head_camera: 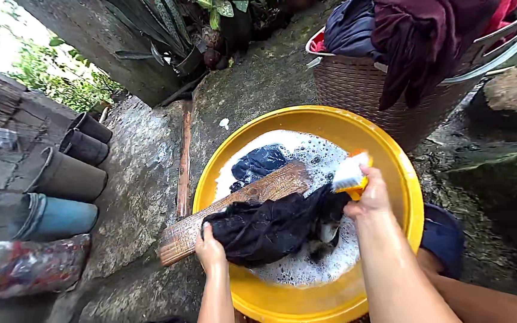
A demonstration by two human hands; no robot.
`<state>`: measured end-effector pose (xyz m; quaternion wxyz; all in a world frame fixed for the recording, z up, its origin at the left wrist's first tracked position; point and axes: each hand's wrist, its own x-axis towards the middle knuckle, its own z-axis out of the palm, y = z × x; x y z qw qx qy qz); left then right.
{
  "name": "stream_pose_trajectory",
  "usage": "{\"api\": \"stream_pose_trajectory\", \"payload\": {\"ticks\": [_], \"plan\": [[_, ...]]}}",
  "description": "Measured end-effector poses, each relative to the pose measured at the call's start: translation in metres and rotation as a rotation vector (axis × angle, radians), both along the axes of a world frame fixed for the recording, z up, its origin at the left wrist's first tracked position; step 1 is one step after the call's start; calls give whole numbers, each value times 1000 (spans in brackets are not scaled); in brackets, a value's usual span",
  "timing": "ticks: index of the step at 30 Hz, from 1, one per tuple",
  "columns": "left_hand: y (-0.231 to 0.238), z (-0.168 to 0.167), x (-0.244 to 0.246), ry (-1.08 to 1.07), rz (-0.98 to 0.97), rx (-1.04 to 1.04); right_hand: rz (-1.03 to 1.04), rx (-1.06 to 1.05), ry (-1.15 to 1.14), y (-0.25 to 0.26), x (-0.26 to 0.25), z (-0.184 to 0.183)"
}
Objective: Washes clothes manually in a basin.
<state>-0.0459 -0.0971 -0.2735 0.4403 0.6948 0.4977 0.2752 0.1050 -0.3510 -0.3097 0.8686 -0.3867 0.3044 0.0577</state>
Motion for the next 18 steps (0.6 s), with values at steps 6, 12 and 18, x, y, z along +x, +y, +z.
{"api": "stream_pose_trajectory", "payload": {"ticks": [6,12,18], "plan": [[11,25,-22,-141,112,157,45,31,-401,-43,13,40],[16,-35,-65,396,-181,-8,734,-1024,182,-55,19,23],[10,-56,-70,432,-232,-232,841,-1040,215,-37,12,-12]]}}
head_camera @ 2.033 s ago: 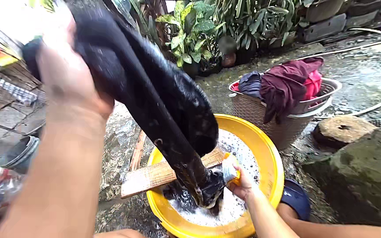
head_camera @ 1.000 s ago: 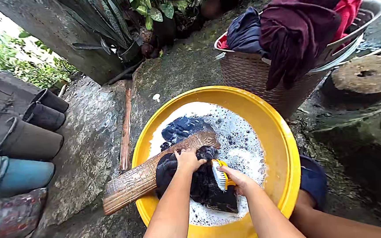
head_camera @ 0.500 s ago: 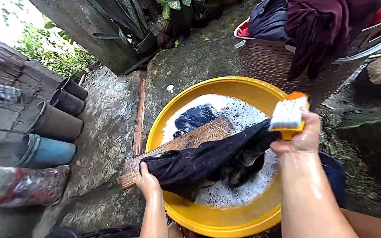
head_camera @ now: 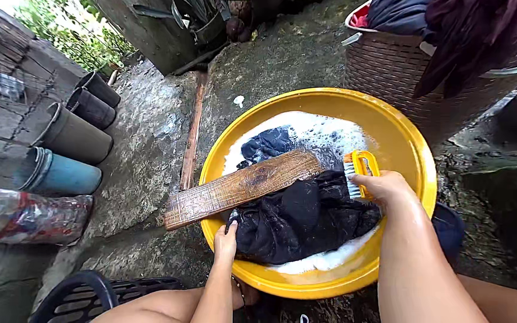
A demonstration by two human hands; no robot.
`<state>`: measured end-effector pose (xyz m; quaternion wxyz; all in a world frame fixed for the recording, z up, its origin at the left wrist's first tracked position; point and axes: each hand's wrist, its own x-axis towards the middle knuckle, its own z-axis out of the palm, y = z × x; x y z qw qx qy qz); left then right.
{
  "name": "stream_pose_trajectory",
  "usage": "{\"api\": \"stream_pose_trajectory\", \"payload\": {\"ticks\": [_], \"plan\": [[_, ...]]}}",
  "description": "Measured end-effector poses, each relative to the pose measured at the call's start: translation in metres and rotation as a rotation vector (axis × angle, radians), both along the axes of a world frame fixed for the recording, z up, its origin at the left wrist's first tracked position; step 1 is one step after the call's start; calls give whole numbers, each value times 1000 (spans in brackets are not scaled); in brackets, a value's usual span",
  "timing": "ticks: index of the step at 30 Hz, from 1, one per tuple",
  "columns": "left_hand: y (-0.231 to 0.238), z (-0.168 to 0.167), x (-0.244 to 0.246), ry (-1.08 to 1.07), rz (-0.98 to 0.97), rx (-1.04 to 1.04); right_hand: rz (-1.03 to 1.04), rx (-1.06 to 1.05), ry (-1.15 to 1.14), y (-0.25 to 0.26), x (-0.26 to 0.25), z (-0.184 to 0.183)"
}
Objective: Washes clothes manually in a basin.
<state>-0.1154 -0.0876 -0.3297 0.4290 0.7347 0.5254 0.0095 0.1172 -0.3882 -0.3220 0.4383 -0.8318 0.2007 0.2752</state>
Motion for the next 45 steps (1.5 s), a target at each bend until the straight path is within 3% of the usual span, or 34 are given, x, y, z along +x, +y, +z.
{"api": "stream_pose_trajectory", "payload": {"ticks": [3,6,8,11,13,16,19,21,25,29,33,37,39,41,42,45], "plan": [[-4,7,8,-140,55,-18,-3,-116,31,6,-9,-26],[-14,19,19,-318,133,-30,-6,-193,-45,23,-18,-29],[-23,31,27,-397,95,2,-4,-155,-209,42,-20,-18],[-35,61,34,-536,-3,40,96,87,-316,70,-23,-24],[-40,86,36,-646,-101,69,140,221,-183,80,-32,-45],[-44,137,36,-793,-296,144,131,243,110,82,-51,-69],[-49,189,37,-885,-381,319,233,297,258,71,-49,-64],[-52,216,41,-930,-379,444,287,521,289,60,-45,-59],[-51,248,47,-986,-348,597,80,904,97,54,-37,-37],[-32,265,33,-974,-220,599,-108,1310,-235,51,-18,18],[-15,278,16,-921,-38,578,-121,1659,-663,16,2,57],[4,269,17,-871,33,536,-100,1957,-869,-11,13,28],[1,254,30,-720,39,522,-441,1848,-787,-12,5,-4],[-3,224,46,-477,-17,472,-848,1503,-523,-2,-9,-22],[2,203,51,-358,-63,415,-947,1270,-378,5,-14,-29],[16,142,59,-115,-156,263,-839,737,-91,22,-26,-49]]}}
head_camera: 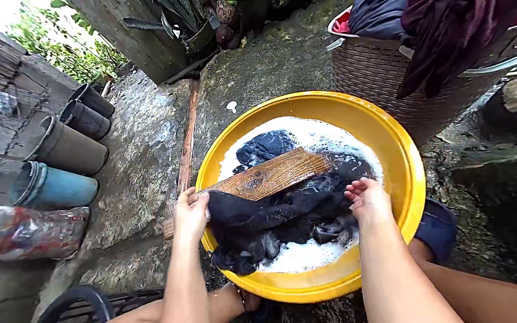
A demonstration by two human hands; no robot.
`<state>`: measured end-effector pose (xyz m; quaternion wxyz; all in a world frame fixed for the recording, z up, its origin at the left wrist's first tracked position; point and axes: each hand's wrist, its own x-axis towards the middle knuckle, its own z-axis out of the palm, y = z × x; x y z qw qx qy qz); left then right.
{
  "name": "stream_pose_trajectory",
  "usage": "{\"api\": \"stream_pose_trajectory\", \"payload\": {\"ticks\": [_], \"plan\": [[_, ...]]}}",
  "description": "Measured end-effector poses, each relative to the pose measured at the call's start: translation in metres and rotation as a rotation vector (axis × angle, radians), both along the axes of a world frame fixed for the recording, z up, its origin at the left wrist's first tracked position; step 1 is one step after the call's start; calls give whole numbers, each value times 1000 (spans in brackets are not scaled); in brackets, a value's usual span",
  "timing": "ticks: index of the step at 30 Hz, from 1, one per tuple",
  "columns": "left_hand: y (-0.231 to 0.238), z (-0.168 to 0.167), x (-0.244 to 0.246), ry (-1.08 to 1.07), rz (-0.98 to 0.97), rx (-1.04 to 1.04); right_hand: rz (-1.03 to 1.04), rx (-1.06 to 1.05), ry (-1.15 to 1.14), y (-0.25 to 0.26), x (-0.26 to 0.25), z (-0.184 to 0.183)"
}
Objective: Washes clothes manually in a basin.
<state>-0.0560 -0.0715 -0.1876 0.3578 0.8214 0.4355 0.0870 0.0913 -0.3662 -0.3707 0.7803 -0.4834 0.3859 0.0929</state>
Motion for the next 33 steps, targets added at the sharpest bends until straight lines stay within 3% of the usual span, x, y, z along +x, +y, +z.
{"api": "stream_pose_trajectory", "payload": {"ticks": [3,6,10,12,19,23,25,28,30,33], "plan": [[-11,-33,-3,2,10,-75,155,-232,132,6,0,-5],[-37,-61,-16,-12,62,-304,297,-507,79,4,7,-10],[-89,-104,-36,37,402,-767,546,-742,-12,15,5,10],[-105,-126,-44,58,552,-859,674,-781,-70,22,-2,5],[-111,-154,-45,80,766,-842,857,-742,89,24,-16,-28],[-91,-181,-37,57,800,-905,856,-740,180,29,-18,-30],[-77,-195,-38,46,808,-931,961,-759,242,30,-17,-36],[-75,-188,-27,68,720,-801,1131,-775,298,27,-13,-40],[-74,-164,-16,24,629,-798,1095,-769,281,27,-13,-32],[-74,-146,-12,21,662,-804,953,-768,252,33,-14,-21]]}}
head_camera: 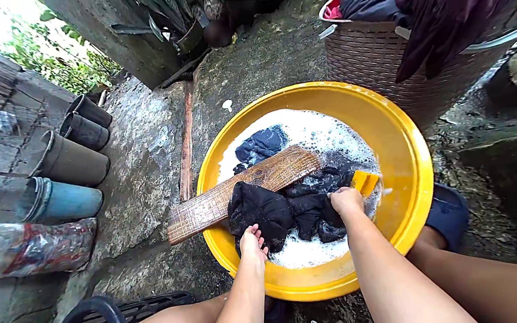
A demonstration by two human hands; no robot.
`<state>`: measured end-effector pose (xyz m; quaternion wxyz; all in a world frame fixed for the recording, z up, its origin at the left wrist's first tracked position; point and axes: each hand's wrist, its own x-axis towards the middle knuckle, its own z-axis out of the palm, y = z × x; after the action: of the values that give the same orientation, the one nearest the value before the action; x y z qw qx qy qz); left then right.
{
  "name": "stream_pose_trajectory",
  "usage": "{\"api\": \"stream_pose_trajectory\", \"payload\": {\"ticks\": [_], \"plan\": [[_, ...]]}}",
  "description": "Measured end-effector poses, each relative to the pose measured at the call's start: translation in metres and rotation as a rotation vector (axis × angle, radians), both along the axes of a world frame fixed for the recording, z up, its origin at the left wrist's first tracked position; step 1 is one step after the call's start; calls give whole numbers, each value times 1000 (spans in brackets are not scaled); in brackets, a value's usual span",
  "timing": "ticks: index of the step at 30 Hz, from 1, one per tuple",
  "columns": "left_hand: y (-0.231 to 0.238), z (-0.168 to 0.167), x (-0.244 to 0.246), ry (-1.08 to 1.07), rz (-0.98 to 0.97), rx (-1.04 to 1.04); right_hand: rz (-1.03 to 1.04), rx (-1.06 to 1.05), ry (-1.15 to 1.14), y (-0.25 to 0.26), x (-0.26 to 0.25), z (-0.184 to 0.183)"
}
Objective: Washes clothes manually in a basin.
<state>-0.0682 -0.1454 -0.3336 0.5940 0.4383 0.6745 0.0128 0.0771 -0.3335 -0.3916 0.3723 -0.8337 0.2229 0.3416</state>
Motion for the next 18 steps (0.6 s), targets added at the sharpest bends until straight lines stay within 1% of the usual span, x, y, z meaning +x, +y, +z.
{"api": "stream_pose_trajectory", "payload": {"ticks": [3,4,6,9,11,13,14,16,18], "plan": [[-19,2,-13,101,47,-108,-161,79,-59,4,2,3],[-27,-2,-18,130,76,-124,-213,118,-61,5,2,4],[-33,-16,-24,104,97,-115,-297,192,-52,4,4,9],[-18,-48,-25,80,77,-146,-432,257,-73,-5,7,8],[-7,-60,-21,114,77,-189,-492,283,-51,-13,11,2],[-6,-67,-18,170,69,-145,-461,269,-17,-17,10,-4],[-7,-65,-18,152,44,-139,-415,250,3,-16,8,-2],[-9,-51,-21,107,-32,-94,-269,167,50,-9,1,-3],[-7,-27,-20,-38,-124,-49,-173,113,100,-2,-4,-6]]}}
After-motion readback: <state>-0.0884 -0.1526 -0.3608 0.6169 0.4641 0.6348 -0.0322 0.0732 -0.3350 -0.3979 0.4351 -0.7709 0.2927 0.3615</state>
